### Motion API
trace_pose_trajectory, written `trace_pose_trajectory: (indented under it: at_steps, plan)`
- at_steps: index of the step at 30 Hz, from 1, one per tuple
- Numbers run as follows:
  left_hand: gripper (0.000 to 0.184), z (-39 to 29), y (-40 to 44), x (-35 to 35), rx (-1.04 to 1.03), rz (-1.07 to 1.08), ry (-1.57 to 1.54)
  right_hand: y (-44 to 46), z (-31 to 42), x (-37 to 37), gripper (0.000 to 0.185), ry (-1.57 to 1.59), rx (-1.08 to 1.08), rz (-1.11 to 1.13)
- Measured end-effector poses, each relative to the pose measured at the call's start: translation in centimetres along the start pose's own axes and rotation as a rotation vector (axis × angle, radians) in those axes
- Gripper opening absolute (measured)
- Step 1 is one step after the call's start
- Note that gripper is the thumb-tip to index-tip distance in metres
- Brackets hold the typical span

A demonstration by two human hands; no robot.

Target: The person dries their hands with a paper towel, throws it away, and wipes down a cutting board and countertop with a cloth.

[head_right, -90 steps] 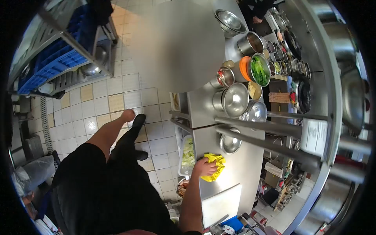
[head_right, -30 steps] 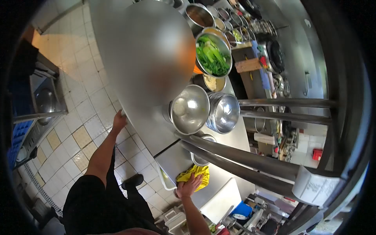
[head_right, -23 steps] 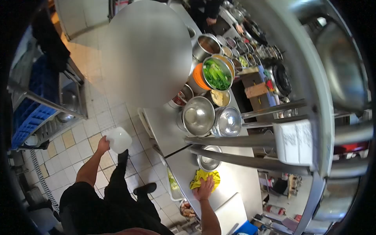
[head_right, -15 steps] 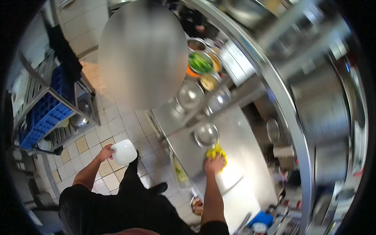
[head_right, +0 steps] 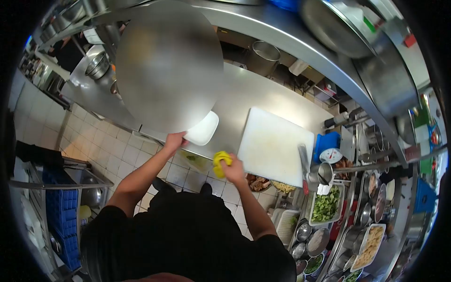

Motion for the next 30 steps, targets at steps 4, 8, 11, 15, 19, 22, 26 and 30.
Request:
trace_pose_trajectory:
  at_steps: [4,8,11,15,19,22,26,30]
  plan:
    - [0.028,2.3,2.8,-6.6,0.167,0.017,0.069,-1.6,3.1,13.3,0.020,-0.067,0.042,-0.345]
    - [0.026,4.7,3.8,-11.1,0.237,0.029,0.127,-2.7,2.8,21.0,0.020,-0.264,0.115,-0.610]
    - [0.028,5.7,3.1,-12.8,0.272,0.110,0.188,-2.7,-2.8,21.9,0.030,-0.155,0.095,-0.738]
    - [0.038,5.9,3.2,-10.6,0.061,0.118,0.271,-2.4,-7.5,20.5,0.054,-0.722,-0.064,-0.574]
    - [0.025,1.3,0.9,-7.5,-0.722,-0.113,0.836,-1.7,-12.0,17.4,0.064,-0.854,-0.060,-0.536]
    - [0.026,0.2,1.2,-6.4,-0.863,-0.112,1.035,-1.4,-13.2,16.1,0.062,-0.945,-0.133,-0.464]
    - [0.027,0.5,2.2,-7.0,-0.905,-0.145,1.163,-1.4,-12.6,15.8,0.062,-0.940,-0.260,-0.353]
    - [0.030,2.1,2.9,-9.1,-0.981,-0.193,1.205,-1.8,-11.8,16.0,0.062,-0.873,-0.293,-0.361]
Point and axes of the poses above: each hand's wrist, its own y-axis towards the middle knuckle, its own x-axis out of the back of the hand, z = x × y, the point moved 6 cm from there along y, towards the middle knuckle, and after that the axes turned 10 degrees about x, right-handed, at the moved point
